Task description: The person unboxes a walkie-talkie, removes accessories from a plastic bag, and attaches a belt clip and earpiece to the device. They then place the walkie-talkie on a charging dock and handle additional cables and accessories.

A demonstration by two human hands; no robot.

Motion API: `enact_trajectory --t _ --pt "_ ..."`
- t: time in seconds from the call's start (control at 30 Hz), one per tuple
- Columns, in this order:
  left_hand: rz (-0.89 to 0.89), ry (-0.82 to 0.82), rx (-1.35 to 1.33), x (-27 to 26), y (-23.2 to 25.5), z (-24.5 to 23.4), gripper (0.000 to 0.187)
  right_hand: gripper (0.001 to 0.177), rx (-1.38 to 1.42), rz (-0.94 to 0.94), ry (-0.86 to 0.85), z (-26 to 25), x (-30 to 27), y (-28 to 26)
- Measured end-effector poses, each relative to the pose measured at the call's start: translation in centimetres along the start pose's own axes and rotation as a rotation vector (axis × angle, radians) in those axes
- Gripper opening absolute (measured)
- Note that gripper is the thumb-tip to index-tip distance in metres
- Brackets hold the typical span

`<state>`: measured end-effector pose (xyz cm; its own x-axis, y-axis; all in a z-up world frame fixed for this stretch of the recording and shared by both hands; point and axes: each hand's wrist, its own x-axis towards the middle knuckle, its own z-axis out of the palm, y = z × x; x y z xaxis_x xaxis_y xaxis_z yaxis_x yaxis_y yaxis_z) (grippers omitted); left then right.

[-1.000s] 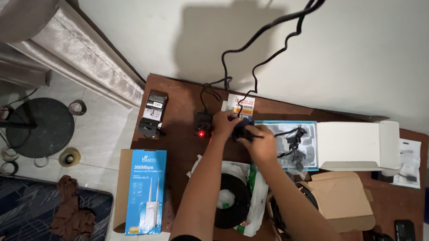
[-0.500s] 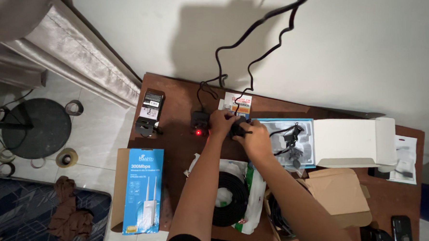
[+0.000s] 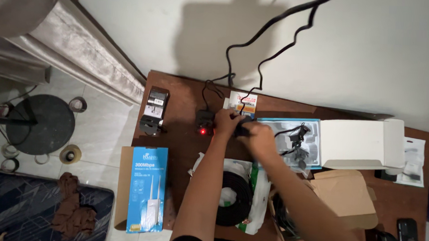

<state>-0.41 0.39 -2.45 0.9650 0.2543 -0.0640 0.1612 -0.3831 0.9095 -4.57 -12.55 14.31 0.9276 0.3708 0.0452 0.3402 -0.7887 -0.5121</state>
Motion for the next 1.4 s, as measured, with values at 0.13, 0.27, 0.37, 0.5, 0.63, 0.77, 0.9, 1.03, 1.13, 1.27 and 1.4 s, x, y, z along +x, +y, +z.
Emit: enact_trajectory --t 0.13,0.27,0.37,0.5,0.63,0.77,0.9,1.03,1.13,1.27,1.4 --pt "0.024 -0.004 -0.017 0.2 -0.1 -0.1 0.028 0.042 0.023 0.071 -0.076 -0.5 0.6 0.8" --pt "0.042 0.005 -0.027 0.2 0.1 -0.2 0.028 0.045 -0.005 0.038 -0.068 -0.6 0.7 0.7" --pt "0.055 0.009 -0.048 -0.3 0.5 -0.1 0.024 0.045 -0.001 0.083 -0.067 -0.7 0.7 0.5" --pt "0.023 0.091 -0.049 -1.0 0.7 0.2 0.026 0.044 -0.024 0.25 -0.066 -0.2 0.9 0.3" --pt "-0.091 0.028 -0.061 -1.9 0.5 0.5 0.043 0.03 0.017 0.215 0.001 0.6 0.5 0.1" --pt "-0.183 -0.012 -0.212 -3.2 1.1 -0.3 0.052 0.036 0.097 0.181 0.097 0.2 -0.2 -0.3" --pt "-0.304 -0.056 -0.263 -5.1 2.6 -1.2 0.055 0.057 0.099 0.16 0.149 -0.3 -0.8 -1.0" --pt "-0.263 -0.028 -0.372 -6.9 4.0 -2.0 0.054 0.071 0.125 0.17 0.138 -1.4 -2.2 -0.6" --pt "-0.243 0.001 -0.437 -8.5 4.7 -2.4 0.055 0.079 0.153 0.228 0.126 -2.0 -4.4 1.3" --pt "-0.198 0.044 -0.368 -12.6 5.3 -4.0 0.054 0.068 -0.016 0.42 0.189 -3.9 -8.7 7.2" --pt "-0.26 0.092 -0.366 -17.6 6.3 -5.4 0.049 0.062 -0.247 0.648 0.142 -4.0 -13.0 12.9"
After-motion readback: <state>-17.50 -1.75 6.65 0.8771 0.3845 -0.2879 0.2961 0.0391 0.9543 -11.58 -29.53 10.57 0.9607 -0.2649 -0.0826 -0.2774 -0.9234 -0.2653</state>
